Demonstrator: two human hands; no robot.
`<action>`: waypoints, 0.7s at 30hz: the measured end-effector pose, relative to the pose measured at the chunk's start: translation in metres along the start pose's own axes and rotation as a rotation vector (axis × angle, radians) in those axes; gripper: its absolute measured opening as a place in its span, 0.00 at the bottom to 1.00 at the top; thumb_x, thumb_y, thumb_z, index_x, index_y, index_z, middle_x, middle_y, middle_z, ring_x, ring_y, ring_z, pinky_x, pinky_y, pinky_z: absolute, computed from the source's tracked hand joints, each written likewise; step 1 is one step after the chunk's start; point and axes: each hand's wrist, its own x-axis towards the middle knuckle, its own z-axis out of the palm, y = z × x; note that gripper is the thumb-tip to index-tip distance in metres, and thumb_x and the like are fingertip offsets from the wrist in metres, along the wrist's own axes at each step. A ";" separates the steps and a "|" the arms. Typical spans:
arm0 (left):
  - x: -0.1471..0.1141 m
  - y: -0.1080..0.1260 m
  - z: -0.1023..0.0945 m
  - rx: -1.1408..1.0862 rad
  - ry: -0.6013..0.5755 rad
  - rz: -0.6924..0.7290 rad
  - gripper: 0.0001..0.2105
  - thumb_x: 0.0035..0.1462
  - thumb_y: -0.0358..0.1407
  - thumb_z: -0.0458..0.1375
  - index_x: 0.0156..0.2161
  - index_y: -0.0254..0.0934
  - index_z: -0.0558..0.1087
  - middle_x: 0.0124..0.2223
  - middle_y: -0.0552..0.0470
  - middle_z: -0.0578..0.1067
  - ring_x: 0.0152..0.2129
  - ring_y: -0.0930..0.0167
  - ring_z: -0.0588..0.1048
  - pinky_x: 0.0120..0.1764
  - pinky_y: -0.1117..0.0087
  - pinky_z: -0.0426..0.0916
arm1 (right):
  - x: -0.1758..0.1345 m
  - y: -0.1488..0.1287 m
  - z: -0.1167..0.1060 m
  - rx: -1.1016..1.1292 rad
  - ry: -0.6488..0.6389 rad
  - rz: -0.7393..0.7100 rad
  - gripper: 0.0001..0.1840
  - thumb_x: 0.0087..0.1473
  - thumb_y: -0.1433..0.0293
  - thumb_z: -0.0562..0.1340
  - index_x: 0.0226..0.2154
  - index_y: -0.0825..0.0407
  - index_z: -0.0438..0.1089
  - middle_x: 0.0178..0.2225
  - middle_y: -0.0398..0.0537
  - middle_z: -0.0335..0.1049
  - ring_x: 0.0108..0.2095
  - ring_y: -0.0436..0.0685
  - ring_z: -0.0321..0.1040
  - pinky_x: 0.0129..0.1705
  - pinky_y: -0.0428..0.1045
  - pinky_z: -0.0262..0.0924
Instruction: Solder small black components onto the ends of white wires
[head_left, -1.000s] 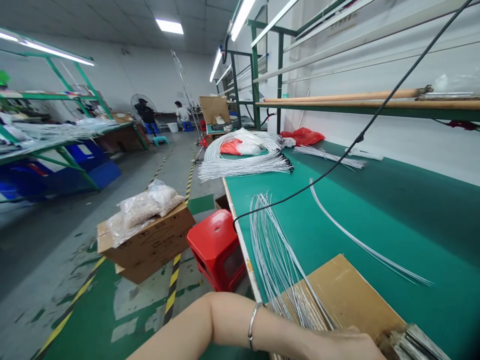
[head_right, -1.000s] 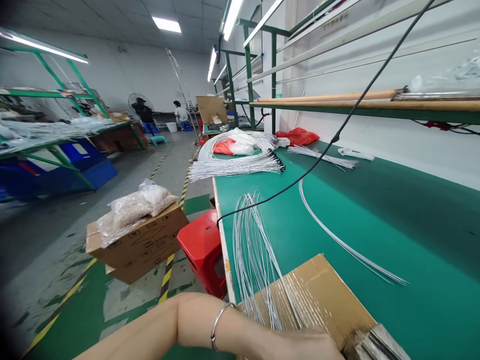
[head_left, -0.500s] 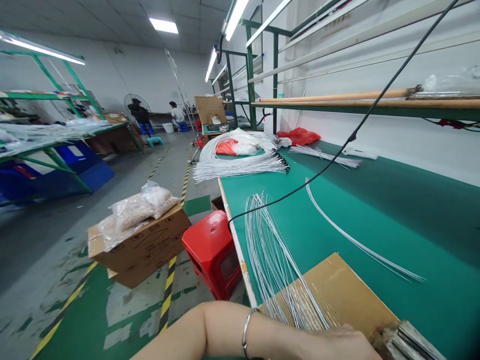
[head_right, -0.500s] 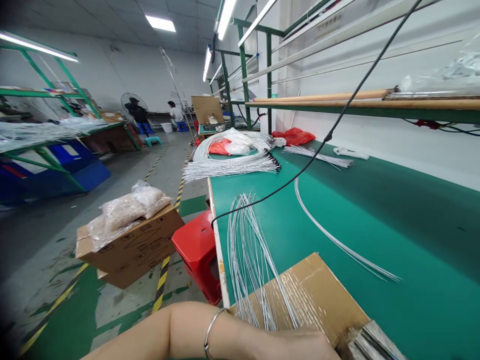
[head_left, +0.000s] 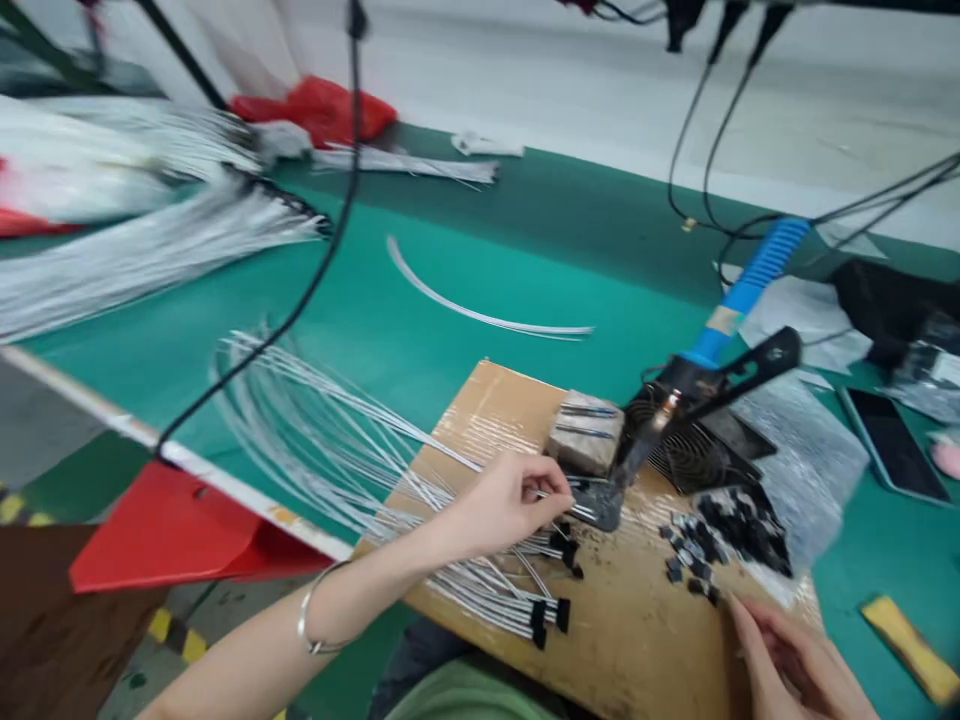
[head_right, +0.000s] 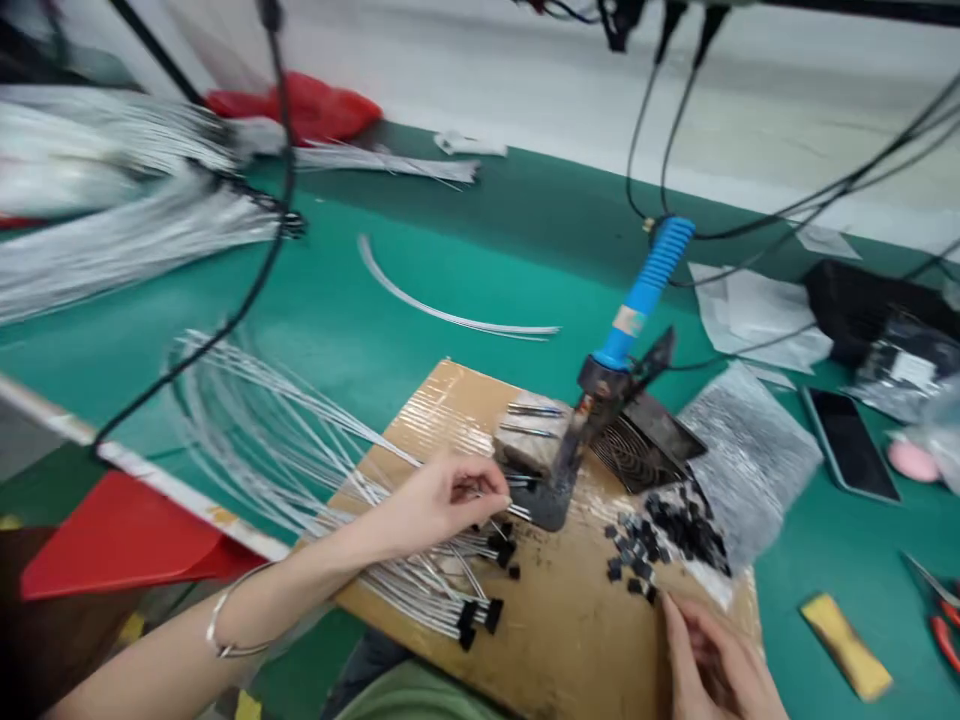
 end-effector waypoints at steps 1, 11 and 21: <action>0.000 0.001 0.000 -0.004 -0.012 -0.010 0.09 0.57 0.39 0.63 0.32 0.34 0.77 0.26 0.55 0.73 0.24 0.74 0.66 0.29 0.73 0.59 | -0.003 -0.002 -0.005 -0.059 0.043 0.034 0.25 0.51 0.45 0.76 0.35 0.51 0.82 0.34 0.49 0.78 0.31 0.57 0.72 0.38 0.53 0.69; -0.006 0.010 0.002 0.009 -0.005 -0.074 0.12 0.54 0.43 0.63 0.30 0.34 0.76 0.27 0.54 0.74 0.23 0.75 0.66 0.28 0.73 0.57 | -0.011 -0.043 0.003 0.039 0.299 0.284 0.23 0.43 0.52 0.79 0.35 0.52 0.84 0.28 0.46 0.76 0.25 0.52 0.67 0.32 0.49 0.65; -0.018 0.002 -0.004 0.220 0.053 -0.020 0.14 0.59 0.46 0.63 0.32 0.36 0.82 0.29 0.50 0.82 0.26 0.67 0.75 0.29 0.71 0.66 | -0.014 -0.038 0.019 0.275 0.067 0.242 0.19 0.44 0.56 0.80 0.29 0.54 0.81 0.23 0.48 0.80 0.20 0.54 0.75 0.23 0.46 0.73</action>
